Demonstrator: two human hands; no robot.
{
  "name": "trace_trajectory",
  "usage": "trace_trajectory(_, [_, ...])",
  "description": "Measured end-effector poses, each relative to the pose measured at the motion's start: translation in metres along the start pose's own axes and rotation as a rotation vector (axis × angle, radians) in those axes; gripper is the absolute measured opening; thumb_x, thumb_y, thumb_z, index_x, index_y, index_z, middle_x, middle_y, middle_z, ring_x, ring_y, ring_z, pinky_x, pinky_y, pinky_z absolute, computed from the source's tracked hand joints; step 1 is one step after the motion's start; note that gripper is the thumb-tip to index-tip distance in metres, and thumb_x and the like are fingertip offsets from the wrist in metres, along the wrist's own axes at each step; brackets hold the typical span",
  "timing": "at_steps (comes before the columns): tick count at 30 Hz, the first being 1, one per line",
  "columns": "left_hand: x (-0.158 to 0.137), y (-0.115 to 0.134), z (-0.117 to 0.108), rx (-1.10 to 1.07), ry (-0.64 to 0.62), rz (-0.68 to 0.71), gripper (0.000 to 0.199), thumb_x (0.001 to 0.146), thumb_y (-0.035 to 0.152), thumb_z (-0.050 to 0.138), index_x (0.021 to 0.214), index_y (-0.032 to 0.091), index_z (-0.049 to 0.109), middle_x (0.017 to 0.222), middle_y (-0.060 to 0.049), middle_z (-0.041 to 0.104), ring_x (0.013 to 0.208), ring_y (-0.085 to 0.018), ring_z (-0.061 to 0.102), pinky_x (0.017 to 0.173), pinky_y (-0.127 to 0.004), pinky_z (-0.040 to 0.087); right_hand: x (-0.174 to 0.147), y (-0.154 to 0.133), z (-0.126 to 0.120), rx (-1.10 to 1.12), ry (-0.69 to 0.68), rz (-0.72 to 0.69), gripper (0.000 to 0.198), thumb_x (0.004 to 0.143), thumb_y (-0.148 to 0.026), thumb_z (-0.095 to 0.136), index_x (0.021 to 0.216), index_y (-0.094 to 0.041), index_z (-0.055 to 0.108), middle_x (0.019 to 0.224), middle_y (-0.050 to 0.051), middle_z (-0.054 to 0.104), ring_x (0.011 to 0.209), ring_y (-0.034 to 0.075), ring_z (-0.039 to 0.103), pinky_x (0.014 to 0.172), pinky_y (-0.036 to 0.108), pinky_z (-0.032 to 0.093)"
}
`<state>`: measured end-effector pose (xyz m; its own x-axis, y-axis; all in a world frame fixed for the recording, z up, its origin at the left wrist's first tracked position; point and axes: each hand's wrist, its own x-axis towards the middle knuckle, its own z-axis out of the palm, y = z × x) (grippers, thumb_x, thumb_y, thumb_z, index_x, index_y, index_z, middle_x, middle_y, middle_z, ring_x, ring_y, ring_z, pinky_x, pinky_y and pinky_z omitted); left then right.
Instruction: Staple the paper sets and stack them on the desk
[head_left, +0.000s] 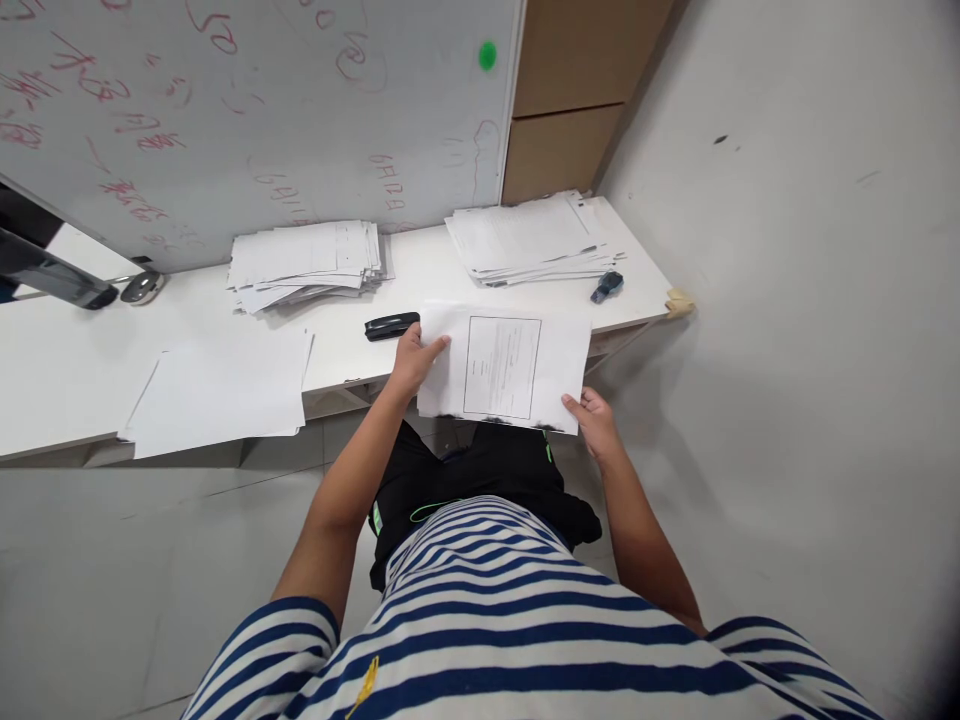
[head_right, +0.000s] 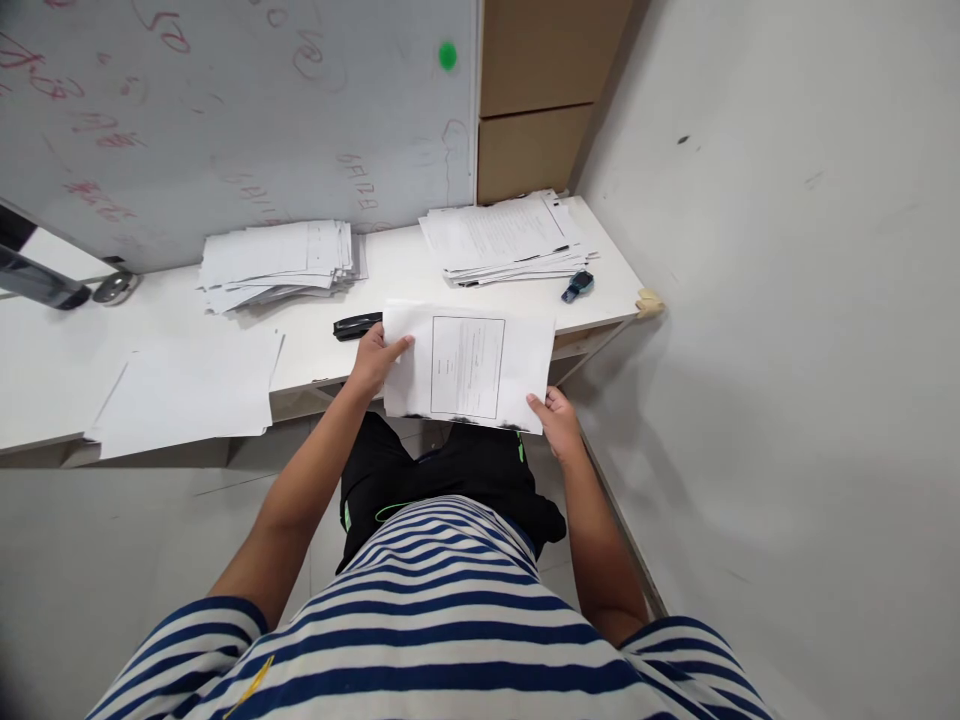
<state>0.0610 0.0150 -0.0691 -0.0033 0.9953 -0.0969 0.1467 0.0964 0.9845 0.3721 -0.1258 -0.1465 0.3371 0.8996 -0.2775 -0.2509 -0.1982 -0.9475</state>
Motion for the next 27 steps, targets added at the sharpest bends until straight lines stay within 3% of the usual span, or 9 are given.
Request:
trace_trajectory(5, [0.009, -0.013, 0.004, -0.056, 0.025, -0.072, 0.044, 0.073, 0.041, 0.077, 0.108, 0.019, 0.061, 0.117, -0.012, 0.074, 0.099, -0.024, 0.071, 0.082, -0.037, 0.058, -0.005, 0.007, -0.005, 0.122, -0.037, 0.054, 0.045, 0.066, -0.051, 0.088, 0.097, -0.025, 0.071, 0.098, 0.0, 0.078, 0.083, 0.017, 0.072, 0.07, 0.029, 0.059])
trace_trajectory(10, [0.021, -0.026, 0.017, -0.092, 0.049, -0.129, 0.044, 0.076, 0.039, 0.076, 0.112, 0.019, 0.059, 0.121, -0.014, 0.073, 0.099, -0.025, 0.072, 0.082, -0.037, 0.059, -0.007, 0.02, 0.022, 0.293, -0.075, 0.126, 0.046, 0.062, -0.053, 0.092, 0.082, -0.026, 0.061, 0.087, -0.002, 0.074, 0.087, 0.019, 0.074, 0.077, 0.034, 0.062])
trace_trajectory(14, [0.025, -0.029, 0.025, -0.032, 0.078, -0.098, 0.041, 0.078, 0.039, 0.076, 0.11, 0.02, 0.058, 0.121, -0.014, 0.071, 0.102, -0.026, 0.071, 0.085, -0.04, 0.058, -0.001, 0.027, 0.053, 0.225, -0.014, 0.212, 0.052, 0.058, -0.054, 0.095, 0.074, -0.023, 0.057, 0.075, -0.002, 0.069, 0.078, 0.017, 0.072, 0.073, 0.031, 0.063])
trace_trajectory(17, [0.022, -0.026, 0.025, -0.002, 0.093, -0.058, 0.038, 0.079, 0.036, 0.075, 0.109, 0.02, 0.058, 0.122, -0.015, 0.07, 0.107, -0.028, 0.069, 0.091, -0.043, 0.057, 0.003, 0.028, 0.066, 0.16, -0.024, 0.216, 0.049, 0.059, -0.054, 0.094, 0.075, -0.019, 0.064, 0.075, 0.0, 0.072, 0.073, 0.015, 0.07, 0.071, 0.028, 0.062])
trace_trajectory(22, [0.015, -0.026, 0.021, 0.011, 0.092, -0.082, 0.038, 0.081, 0.036, 0.075, 0.111, 0.02, 0.057, 0.123, -0.015, 0.069, 0.111, -0.03, 0.068, 0.093, -0.045, 0.056, -0.003, 0.027, 0.073, 0.052, 0.006, 0.21, 0.04, 0.065, -0.048, 0.093, 0.076, -0.017, 0.069, 0.07, 0.002, 0.074, 0.065, 0.017, 0.072, 0.062, 0.028, 0.06])
trace_trajectory(27, [0.011, -0.029, 0.02, -0.017, 0.054, -0.046, 0.037, 0.082, 0.036, 0.073, 0.112, 0.021, 0.056, 0.118, -0.012, 0.07, 0.104, -0.025, 0.068, 0.09, -0.04, 0.055, -0.014, 0.029, 0.069, -0.035, -0.015, 0.215, 0.041, 0.066, -0.053, 0.09, 0.07, -0.018, 0.069, 0.06, 0.006, 0.073, 0.059, 0.019, 0.072, 0.056, 0.029, 0.056])
